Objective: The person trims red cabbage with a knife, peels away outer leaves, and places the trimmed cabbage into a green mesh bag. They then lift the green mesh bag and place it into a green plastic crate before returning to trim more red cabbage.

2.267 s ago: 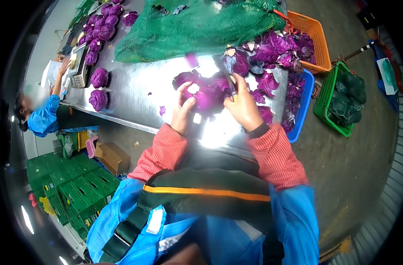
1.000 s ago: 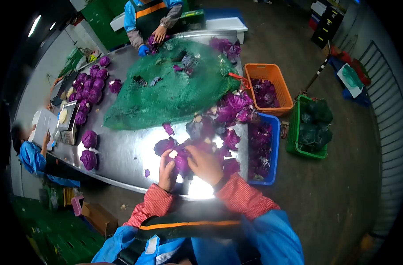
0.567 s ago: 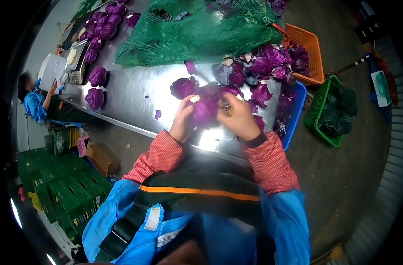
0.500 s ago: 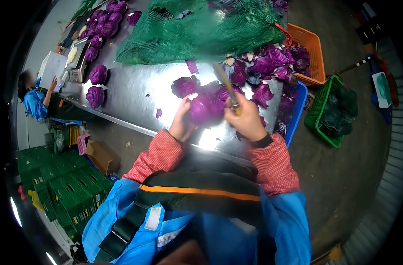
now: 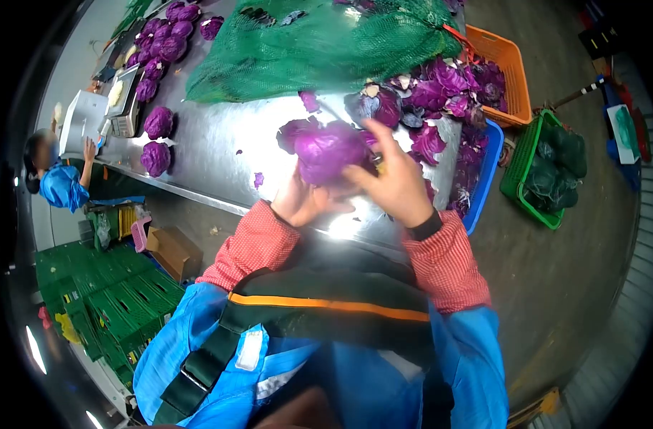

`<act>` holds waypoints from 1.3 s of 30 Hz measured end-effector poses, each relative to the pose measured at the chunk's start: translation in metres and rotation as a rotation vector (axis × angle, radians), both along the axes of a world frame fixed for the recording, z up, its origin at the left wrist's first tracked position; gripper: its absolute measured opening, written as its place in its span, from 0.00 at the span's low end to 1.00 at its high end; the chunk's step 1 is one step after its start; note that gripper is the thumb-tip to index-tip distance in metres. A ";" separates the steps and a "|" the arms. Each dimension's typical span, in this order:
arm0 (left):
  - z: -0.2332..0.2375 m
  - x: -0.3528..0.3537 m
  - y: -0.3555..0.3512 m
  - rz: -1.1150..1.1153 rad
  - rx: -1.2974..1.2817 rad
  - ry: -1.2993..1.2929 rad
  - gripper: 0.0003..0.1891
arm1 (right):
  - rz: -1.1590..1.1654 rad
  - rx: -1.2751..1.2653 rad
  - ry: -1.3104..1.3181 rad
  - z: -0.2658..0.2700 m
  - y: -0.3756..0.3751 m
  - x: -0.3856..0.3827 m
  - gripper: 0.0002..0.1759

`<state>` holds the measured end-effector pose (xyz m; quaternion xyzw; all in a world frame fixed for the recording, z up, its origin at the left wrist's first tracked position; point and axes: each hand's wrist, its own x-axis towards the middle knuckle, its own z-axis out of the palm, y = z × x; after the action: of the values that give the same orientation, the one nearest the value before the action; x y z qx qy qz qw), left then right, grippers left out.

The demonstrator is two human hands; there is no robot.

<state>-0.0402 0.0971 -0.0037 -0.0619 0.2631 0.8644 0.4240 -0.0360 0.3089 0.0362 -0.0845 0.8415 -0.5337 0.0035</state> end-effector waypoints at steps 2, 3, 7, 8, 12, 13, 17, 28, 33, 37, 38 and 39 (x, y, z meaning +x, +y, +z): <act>0.009 -0.004 -0.002 -0.001 -0.312 0.149 0.36 | 0.015 -0.187 0.046 -0.015 -0.003 -0.007 0.34; 0.008 -0.007 -0.005 0.069 -0.443 0.250 0.36 | 0.016 -0.234 -0.064 -0.020 0.000 -0.009 0.33; 0.022 -0.006 -0.002 0.213 -0.470 0.253 0.35 | 0.047 -0.327 -0.270 -0.030 -0.007 -0.003 0.27; 0.016 -0.007 -0.004 0.214 -0.463 0.215 0.35 | 0.072 -0.348 -0.344 -0.029 -0.008 -0.002 0.26; 0.000 -0.001 -0.011 0.171 -0.290 0.104 0.37 | 0.034 -0.479 -0.349 -0.028 -0.009 -0.004 0.26; 0.000 0.000 -0.011 0.169 -0.311 0.118 0.38 | 0.054 -0.355 -0.302 -0.026 -0.009 -0.004 0.28; 0.014 0.003 -0.016 0.161 -0.311 0.158 0.41 | 0.121 -0.087 -0.257 -0.009 -0.013 -0.005 0.36; -0.018 0.023 -0.010 0.236 -1.054 0.786 0.57 | 0.031 -0.679 -1.056 -0.105 -0.030 0.017 0.23; -0.038 0.009 0.001 0.111 -1.282 0.944 0.51 | 0.041 0.312 -0.072 -0.081 -0.019 0.022 0.12; -0.038 -0.010 0.019 0.037 -1.415 0.877 0.53 | 0.070 0.680 0.226 -0.057 -0.009 0.022 0.09; -0.036 -0.013 0.023 0.045 -1.417 0.838 0.54 | 0.062 0.741 0.241 -0.058 -0.006 0.021 0.09; -0.028 -0.017 0.028 0.038 -1.387 0.787 0.53 | 0.052 0.802 0.254 -0.059 -0.002 0.020 0.09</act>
<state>-0.0570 0.1246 -0.0321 -0.0063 0.8704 0.4689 0.1498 -0.0156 0.3072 -0.0230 -0.1629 0.9738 -0.1490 -0.0543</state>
